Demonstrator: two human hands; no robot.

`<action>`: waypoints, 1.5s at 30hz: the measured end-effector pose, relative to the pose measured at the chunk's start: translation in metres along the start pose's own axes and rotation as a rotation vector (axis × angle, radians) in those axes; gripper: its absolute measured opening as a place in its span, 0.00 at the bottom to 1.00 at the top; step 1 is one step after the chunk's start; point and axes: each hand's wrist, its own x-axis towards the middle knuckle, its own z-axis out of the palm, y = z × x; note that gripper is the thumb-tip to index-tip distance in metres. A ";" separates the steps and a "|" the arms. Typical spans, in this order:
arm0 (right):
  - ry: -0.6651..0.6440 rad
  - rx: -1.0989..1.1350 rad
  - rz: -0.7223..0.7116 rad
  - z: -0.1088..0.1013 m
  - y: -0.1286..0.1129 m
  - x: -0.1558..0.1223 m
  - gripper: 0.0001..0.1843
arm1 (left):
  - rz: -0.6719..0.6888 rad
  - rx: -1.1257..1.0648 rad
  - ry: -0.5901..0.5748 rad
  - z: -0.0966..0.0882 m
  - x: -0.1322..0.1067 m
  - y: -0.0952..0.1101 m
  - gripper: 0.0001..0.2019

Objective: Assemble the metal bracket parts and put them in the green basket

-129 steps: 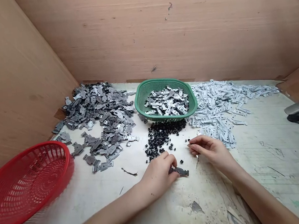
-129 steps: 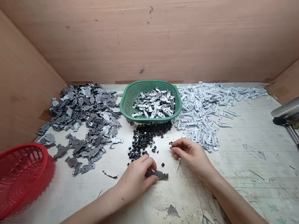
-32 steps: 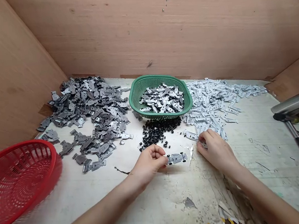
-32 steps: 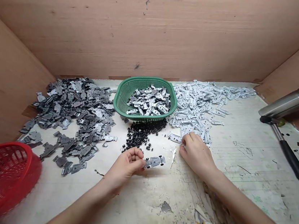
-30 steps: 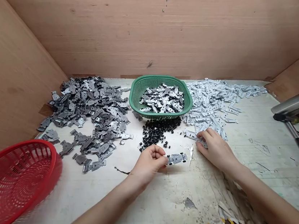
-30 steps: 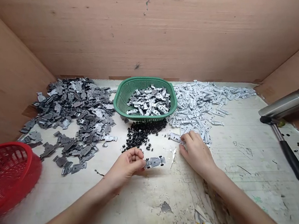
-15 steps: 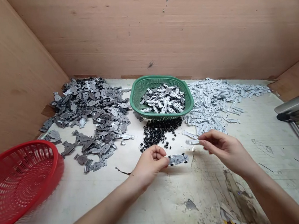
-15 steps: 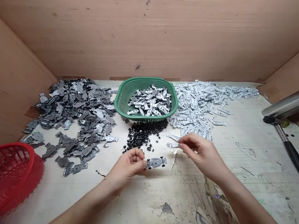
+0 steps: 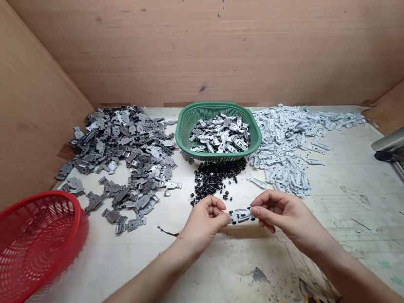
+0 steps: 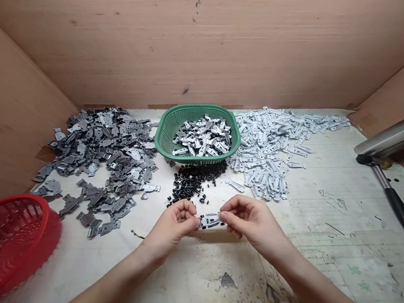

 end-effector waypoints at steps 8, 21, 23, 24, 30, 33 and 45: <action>0.057 0.038 0.028 0.005 0.004 0.002 0.14 | 0.013 0.015 0.014 0.000 0.001 -0.004 0.08; 0.065 0.101 0.089 0.001 0.012 0.008 0.17 | 0.022 -0.031 0.016 0.000 -0.002 0.001 0.09; 0.025 0.111 0.109 0.000 0.013 0.010 0.17 | 0.032 -0.019 0.028 -0.001 -0.002 0.002 0.09; 0.004 0.111 0.110 0.000 0.013 0.010 0.17 | 0.035 -0.011 0.035 -0.001 -0.002 0.003 0.09; -0.015 -0.276 -0.120 -0.009 0.018 0.013 0.08 | 0.030 0.003 0.085 -0.007 0.000 0.010 0.09; -0.144 -0.631 -0.303 -0.010 0.021 0.016 0.04 | 0.050 -0.020 0.095 -0.012 0.001 0.011 0.09; 0.090 -0.534 -0.275 -0.006 0.022 0.011 0.07 | -0.073 -0.183 0.025 -0.011 0.000 0.012 0.11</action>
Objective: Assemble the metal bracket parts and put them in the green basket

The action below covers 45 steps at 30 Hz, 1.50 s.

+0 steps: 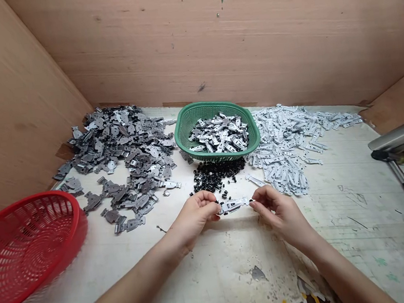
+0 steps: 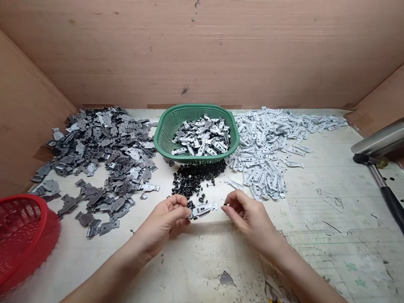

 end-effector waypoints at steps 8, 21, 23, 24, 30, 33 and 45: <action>0.000 0.358 0.067 -0.006 -0.014 -0.006 0.09 | 0.009 0.025 -0.010 0.000 0.002 -0.004 0.10; 0.031 0.140 -0.158 -0.004 -0.009 -0.004 0.05 | 0.032 0.073 0.001 0.003 0.000 -0.004 0.10; 0.020 0.117 -0.168 -0.004 -0.010 -0.004 0.04 | 0.037 0.076 -0.007 0.004 0.000 -0.005 0.10; 0.017 0.108 -0.175 -0.003 -0.011 -0.005 0.04 | 0.039 0.077 -0.011 0.004 0.000 -0.005 0.10; -0.001 0.081 -0.167 -0.003 -0.012 -0.006 0.03 | 0.041 0.080 -0.024 0.004 0.000 -0.005 0.10; -0.008 0.102 -0.134 -0.007 -0.013 -0.007 0.04 | 0.039 0.087 -0.013 0.004 0.000 -0.004 0.10; -0.084 0.325 0.178 -0.003 -0.017 -0.004 0.15 | 0.047 0.114 -0.030 0.005 -0.001 -0.004 0.10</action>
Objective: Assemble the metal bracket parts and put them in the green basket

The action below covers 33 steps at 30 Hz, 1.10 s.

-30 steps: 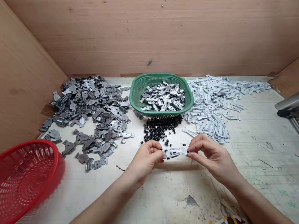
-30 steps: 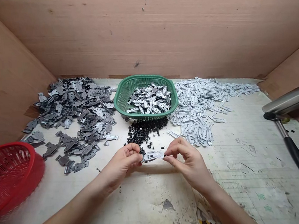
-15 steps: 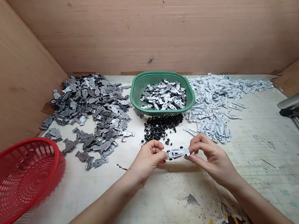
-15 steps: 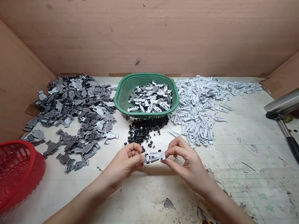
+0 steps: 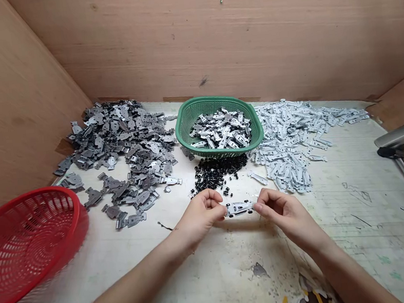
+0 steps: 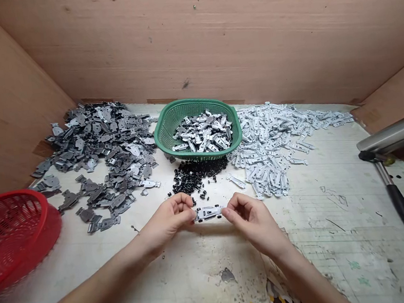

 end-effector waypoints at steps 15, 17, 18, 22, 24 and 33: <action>-0.231 0.389 0.239 0.003 0.018 0.004 0.17 | 0.023 0.062 -0.063 0.001 0.000 -0.003 0.10; -0.248 0.400 0.213 0.003 0.021 0.004 0.17 | 0.016 0.071 -0.071 0.001 -0.001 -0.002 0.09; -0.257 0.404 0.204 0.003 0.022 0.004 0.17 | 0.015 0.073 -0.074 0.002 -0.001 -0.002 0.09; -0.276 0.424 0.171 0.002 0.024 0.004 0.16 | 0.032 0.058 -0.103 0.001 -0.001 -0.003 0.10; -0.275 0.432 0.165 0.001 0.024 0.004 0.16 | 0.052 0.052 -0.121 0.000 -0.001 -0.003 0.09; -0.206 0.439 0.111 0.007 0.023 0.001 0.15 | 0.096 0.065 -0.143 -0.001 -0.002 0.002 0.10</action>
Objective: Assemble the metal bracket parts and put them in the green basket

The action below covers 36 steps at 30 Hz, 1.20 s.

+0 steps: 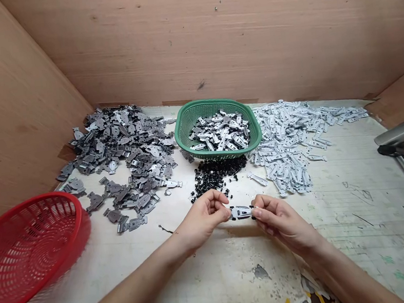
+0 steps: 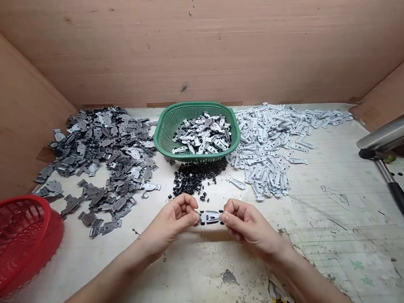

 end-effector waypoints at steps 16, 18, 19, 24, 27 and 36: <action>-0.066 -0.014 0.048 0.015 0.002 -0.001 0.16 | -0.075 0.180 -0.135 0.008 -0.005 -0.003 0.13; -0.061 -0.052 0.038 0.015 0.002 -0.001 0.16 | -0.087 0.160 -0.138 0.008 -0.005 -0.004 0.13; -0.056 -0.064 0.038 0.015 0.001 -0.002 0.16 | -0.092 0.145 -0.140 0.008 -0.004 -0.005 0.13; -0.040 -0.072 0.044 0.015 0.000 -0.001 0.16 | -0.106 0.091 -0.138 0.009 -0.002 -0.007 0.13; -0.023 -0.043 0.040 0.016 0.001 -0.001 0.17 | -0.099 0.105 -0.114 0.009 -0.002 -0.007 0.13; 0.037 -0.038 0.012 0.019 0.005 -0.001 0.18 | -0.025 0.156 -0.048 0.012 -0.001 -0.010 0.14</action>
